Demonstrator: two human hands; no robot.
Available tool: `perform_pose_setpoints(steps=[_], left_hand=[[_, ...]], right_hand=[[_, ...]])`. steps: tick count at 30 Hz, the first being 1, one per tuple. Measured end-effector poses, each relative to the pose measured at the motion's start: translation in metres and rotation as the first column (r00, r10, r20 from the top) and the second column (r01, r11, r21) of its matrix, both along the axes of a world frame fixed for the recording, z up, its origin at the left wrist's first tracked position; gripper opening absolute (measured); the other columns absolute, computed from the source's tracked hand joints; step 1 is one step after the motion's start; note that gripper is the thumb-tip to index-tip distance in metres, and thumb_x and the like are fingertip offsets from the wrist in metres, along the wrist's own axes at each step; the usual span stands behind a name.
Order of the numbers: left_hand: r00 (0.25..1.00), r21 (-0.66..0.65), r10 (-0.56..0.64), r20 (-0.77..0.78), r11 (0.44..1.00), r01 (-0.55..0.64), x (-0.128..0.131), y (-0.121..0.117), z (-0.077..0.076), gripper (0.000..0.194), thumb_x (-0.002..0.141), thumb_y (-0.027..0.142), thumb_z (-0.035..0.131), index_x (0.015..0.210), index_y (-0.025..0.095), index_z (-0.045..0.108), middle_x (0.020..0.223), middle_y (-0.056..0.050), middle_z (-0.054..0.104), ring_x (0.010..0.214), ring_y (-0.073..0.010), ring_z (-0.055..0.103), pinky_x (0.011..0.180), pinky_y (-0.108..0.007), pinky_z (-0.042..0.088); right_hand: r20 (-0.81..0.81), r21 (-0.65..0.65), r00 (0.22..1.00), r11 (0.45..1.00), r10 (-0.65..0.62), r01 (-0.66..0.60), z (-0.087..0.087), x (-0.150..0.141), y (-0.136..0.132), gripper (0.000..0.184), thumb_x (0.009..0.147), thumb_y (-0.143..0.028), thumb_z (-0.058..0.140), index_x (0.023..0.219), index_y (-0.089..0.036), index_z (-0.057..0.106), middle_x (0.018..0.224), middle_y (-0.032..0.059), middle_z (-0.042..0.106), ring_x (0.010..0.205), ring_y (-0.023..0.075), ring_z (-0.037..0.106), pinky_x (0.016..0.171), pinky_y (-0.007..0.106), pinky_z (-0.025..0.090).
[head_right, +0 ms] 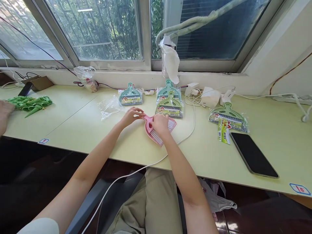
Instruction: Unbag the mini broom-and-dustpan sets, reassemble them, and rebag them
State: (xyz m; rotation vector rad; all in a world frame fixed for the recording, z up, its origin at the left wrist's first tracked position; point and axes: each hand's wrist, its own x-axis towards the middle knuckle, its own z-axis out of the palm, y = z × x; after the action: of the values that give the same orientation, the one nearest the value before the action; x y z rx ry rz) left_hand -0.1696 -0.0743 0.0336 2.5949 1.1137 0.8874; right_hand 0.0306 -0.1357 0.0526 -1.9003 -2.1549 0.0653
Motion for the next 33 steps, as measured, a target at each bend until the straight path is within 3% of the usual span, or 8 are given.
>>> perform_pose_setpoints(steps=[8, 16, 23, 33], left_hand=[[0.998, -0.006, -0.052, -0.019, 0.999, 0.052, 0.009, -0.003, 0.011, 0.020, 0.088, 0.026, 0.057, 0.090, 0.022, 0.077, 0.096, -0.007, 0.072, 0.088, -0.0178, 0.059, 0.082, -0.031, 0.044], [0.947, -0.032, -0.107, -0.304, 0.994, 0.102, 0.008, 0.028, 0.030, 0.014, 0.076, 0.024, 0.063, 0.071, 0.021, 0.075, 0.078, -0.004, 0.070, 0.077, -0.0159, 0.058, 0.070, -0.026, 0.041], [0.936, -0.103, -0.118, -0.332, 0.991, 0.089, 0.016, 0.025, 0.036, 0.015, 0.071, 0.017, 0.059, 0.063, 0.018, 0.072, 0.068, -0.002, 0.065, 0.058, -0.0092, 0.051, 0.056, -0.022, 0.034], [0.956, -0.191, -0.153, -0.252, 0.976, 0.106, 0.014, 0.020, 0.035, 0.015, 0.073, 0.022, 0.062, 0.066, 0.018, 0.074, 0.067, -0.001, 0.065, 0.057, -0.0085, 0.052, 0.057, -0.021, 0.038]], right_hand=[[-0.029, -0.026, 1.000, 1.000, 0.005, -0.006, 0.001, 0.002, 0.002, 0.017, 0.083, -0.031, 0.059, 0.085, -0.020, 0.072, 0.091, 0.0064, 0.072, 0.090, 0.0196, 0.061, 0.084, 0.035, 0.032], [-0.189, -0.025, 0.982, 0.999, 0.025, -0.030, -0.005, 0.001, 0.006, 0.011, 0.077, -0.022, 0.063, 0.081, -0.017, 0.072, 0.088, 0.0052, 0.070, 0.078, 0.0149, 0.060, 0.068, 0.026, 0.037], [-0.372, -0.068, 0.927, 0.995, 0.043, -0.073, -0.016, 0.007, 0.018, 0.006, 0.070, -0.017, 0.070, 0.075, -0.017, 0.069, 0.081, 0.0011, 0.069, 0.076, 0.0129, 0.059, 0.066, 0.023, 0.038], [-0.449, -0.078, 0.891, 0.990, 0.074, -0.122, -0.022, 0.016, 0.025, 0.006, 0.065, -0.017, 0.072, 0.067, -0.017, 0.066, 0.077, -0.0003, 0.069, 0.075, 0.0130, 0.059, 0.070, 0.023, 0.041]])
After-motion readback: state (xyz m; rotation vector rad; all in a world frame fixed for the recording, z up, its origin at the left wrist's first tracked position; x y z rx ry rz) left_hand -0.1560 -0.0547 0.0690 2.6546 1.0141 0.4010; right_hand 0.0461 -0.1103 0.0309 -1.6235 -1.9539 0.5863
